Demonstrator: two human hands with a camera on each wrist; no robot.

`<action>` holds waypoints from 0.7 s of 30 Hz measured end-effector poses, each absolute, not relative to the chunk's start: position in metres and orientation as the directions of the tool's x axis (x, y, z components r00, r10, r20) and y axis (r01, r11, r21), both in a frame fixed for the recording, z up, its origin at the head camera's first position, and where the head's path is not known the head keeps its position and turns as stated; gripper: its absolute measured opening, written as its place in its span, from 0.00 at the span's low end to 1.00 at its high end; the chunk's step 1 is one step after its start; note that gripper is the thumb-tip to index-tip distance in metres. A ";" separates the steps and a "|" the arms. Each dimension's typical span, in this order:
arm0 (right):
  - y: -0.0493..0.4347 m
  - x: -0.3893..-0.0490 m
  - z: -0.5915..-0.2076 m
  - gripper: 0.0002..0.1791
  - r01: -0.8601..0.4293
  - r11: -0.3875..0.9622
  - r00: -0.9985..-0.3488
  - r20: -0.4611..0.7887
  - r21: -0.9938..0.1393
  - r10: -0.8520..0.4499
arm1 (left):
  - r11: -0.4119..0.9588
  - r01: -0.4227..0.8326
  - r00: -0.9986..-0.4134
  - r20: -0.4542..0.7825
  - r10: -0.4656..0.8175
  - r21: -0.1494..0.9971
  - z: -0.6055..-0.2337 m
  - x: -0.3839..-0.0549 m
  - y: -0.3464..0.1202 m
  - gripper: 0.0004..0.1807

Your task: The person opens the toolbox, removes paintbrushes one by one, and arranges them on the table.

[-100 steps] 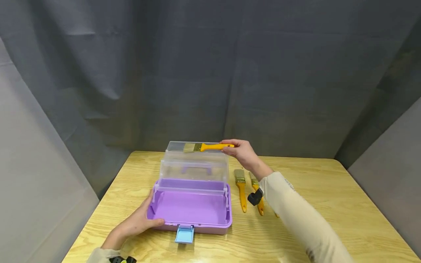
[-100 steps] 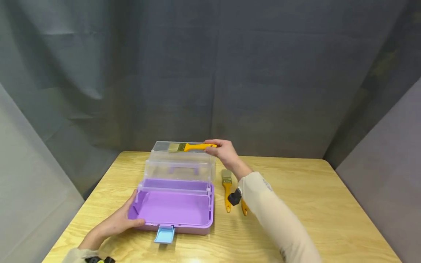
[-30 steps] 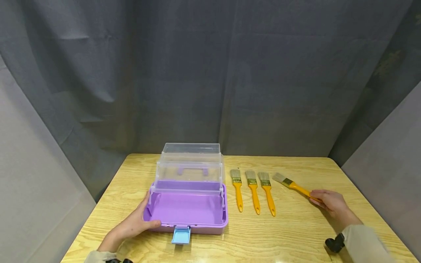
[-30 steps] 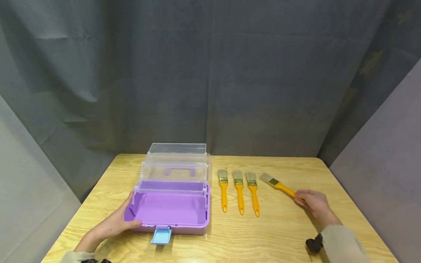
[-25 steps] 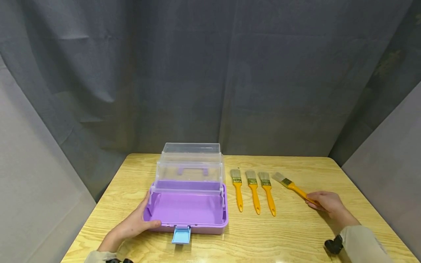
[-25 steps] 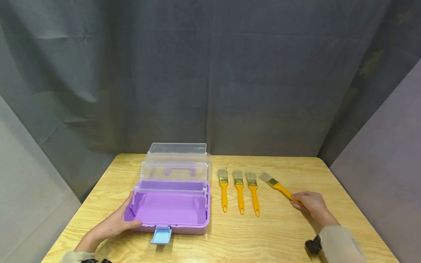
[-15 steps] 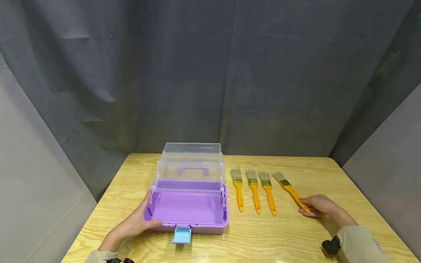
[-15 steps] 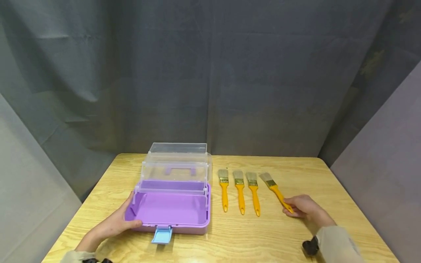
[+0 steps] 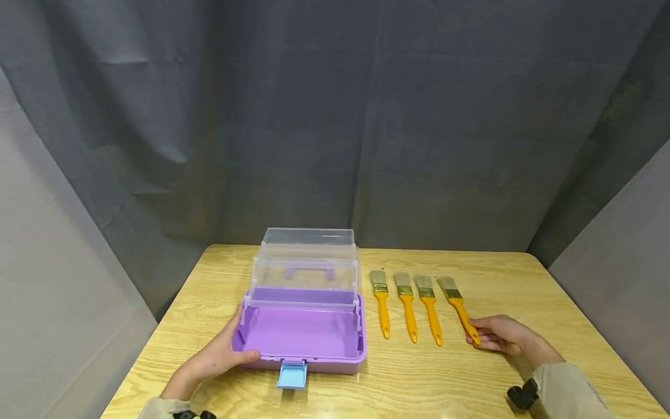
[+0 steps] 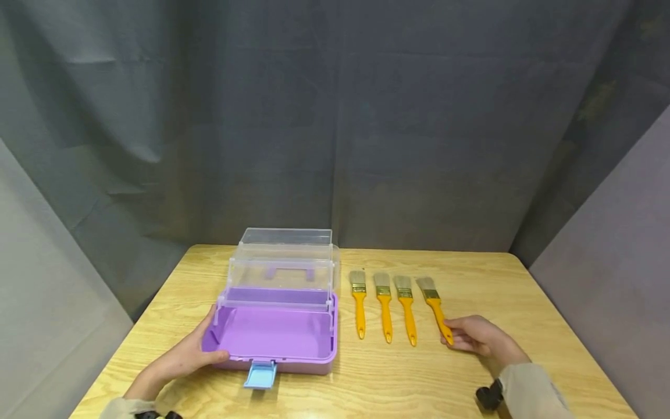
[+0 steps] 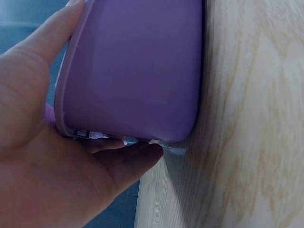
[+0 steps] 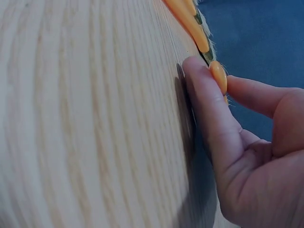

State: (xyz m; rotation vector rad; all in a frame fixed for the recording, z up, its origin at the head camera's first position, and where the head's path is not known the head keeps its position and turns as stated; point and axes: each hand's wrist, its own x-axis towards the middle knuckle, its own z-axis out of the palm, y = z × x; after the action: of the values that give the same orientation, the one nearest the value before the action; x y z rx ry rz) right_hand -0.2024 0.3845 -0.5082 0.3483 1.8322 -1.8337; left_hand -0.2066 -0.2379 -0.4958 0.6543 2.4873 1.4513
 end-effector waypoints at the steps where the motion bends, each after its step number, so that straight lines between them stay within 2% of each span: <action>1: 0.384 -0.203 -0.509 0.17 0.526 0.058 -0.832 -0.527 -0.849 -0.174 | 0.427 0.278 -0.885 0.057 0.461 0.860 -0.496 -0.207 -0.238 0.65; 6: 0.382 -0.203 -0.509 0.16 0.520 0.108 -0.837 -0.531 -0.847 -0.135 | 0.397 0.286 -0.880 0.076 0.469 0.872 -0.497 -0.208 -0.237 0.65; 12: 0.380 -0.198 -0.505 0.14 0.526 0.193 -0.841 -0.540 -0.828 -0.022 | 0.391 0.325 -0.868 0.107 0.485 0.861 -0.498 -0.208 -0.235 0.66; 16: 0.378 -0.193 -0.503 0.13 0.491 0.271 -0.863 -0.504 -0.828 0.026 | 0.366 0.314 -0.865 0.104 0.491 0.876 -0.496 -0.208 -0.235 0.65; 21: 0.376 -0.190 -0.501 0.14 0.433 0.401 -0.897 -0.428 -0.807 0.108 | 0.404 0.200 -0.898 0.001 0.441 0.893 -0.488 -0.206 -0.241 0.54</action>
State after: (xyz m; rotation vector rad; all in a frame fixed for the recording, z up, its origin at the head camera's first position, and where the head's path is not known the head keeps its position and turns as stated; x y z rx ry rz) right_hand -0.1902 0.3764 -0.5006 0.4715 2.3544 -1.4951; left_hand -0.2059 -0.2410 -0.4883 0.5649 2.4268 1.4935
